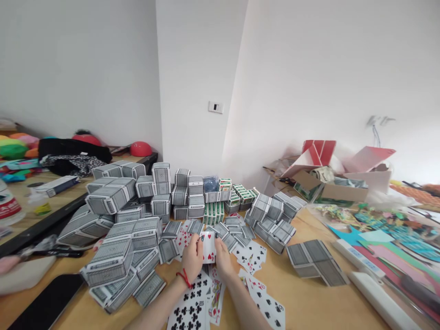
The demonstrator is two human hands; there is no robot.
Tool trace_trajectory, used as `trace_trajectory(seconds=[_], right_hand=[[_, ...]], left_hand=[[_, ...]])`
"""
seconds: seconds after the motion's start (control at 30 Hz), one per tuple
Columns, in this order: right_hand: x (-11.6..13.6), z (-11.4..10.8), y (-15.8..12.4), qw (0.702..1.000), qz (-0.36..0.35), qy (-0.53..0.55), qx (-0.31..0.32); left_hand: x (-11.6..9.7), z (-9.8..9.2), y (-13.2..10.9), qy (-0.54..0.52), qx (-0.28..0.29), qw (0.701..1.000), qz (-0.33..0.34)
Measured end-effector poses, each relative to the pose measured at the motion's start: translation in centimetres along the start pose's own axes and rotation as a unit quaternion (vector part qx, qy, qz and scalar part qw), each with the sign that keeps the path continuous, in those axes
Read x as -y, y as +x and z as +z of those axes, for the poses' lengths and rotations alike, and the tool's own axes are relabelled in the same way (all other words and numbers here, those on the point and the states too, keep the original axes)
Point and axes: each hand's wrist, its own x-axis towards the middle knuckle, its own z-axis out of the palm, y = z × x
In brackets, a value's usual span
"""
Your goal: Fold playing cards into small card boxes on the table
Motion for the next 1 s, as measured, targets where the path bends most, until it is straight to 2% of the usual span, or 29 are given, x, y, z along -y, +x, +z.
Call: trace_trajectory(seconds=[0.07, 0.2, 0.3, 0.37, 0.43, 0.53, 0.6, 0.67, 0.8, 1.0], right_hand=[[0.8, 0.2, -0.3, 1.0, 0.008, 0.012, -0.004], [2.0, 0.7, -0.5, 0.999, -0.038, -0.003, 0.003], [1.8, 0.9, -0.4, 0.998, -0.055, -0.009, -0.025], [1.5, 0.9, -0.2, 0.999, -0.035, 0.015, -0.029], [1.4, 0.9, 0.0, 0.998, -0.002, 0.069, 0.0], [1.6, 0.7, -0.1, 0.986, 0.033, 0.141, 0.082], [2.0, 0.6, -0.2, 0.983, 0.024, 0.146, 0.113], [2.2, 0.7, -0.3, 0.985, -0.007, 0.127, 0.118], [1.6, 1.2, -0.4, 0.99, -0.044, 0.096, 0.096], [1.0, 1.4, -0.3, 0.996, -0.08, 0.031, -0.01]], left_hand=[[-0.1, 0.0, -0.1, -0.002, 0.007, 1.0, 0.0], [-0.2, 0.1, -0.3, -0.013, 0.032, 0.999, 0.022], [-0.2, 0.2, -0.3, -0.022, 0.038, 0.999, 0.016], [-0.1, 0.2, -0.2, -0.031, 0.035, 0.999, 0.006], [0.2, 0.1, 0.1, -0.04, 0.019, 0.999, 0.001], [0.6, -0.1, 0.7, -0.068, -0.011, 0.998, -0.011], [0.8, -0.3, 1.0, -0.097, -0.015, 0.995, -0.024], [1.0, -0.3, 1.2, -0.114, -0.009, 0.993, -0.034], [1.1, -0.1, 1.0, -0.093, -0.002, 0.995, -0.031], [1.1, 0.1, 0.9, -0.073, 0.036, 0.997, -0.016]])
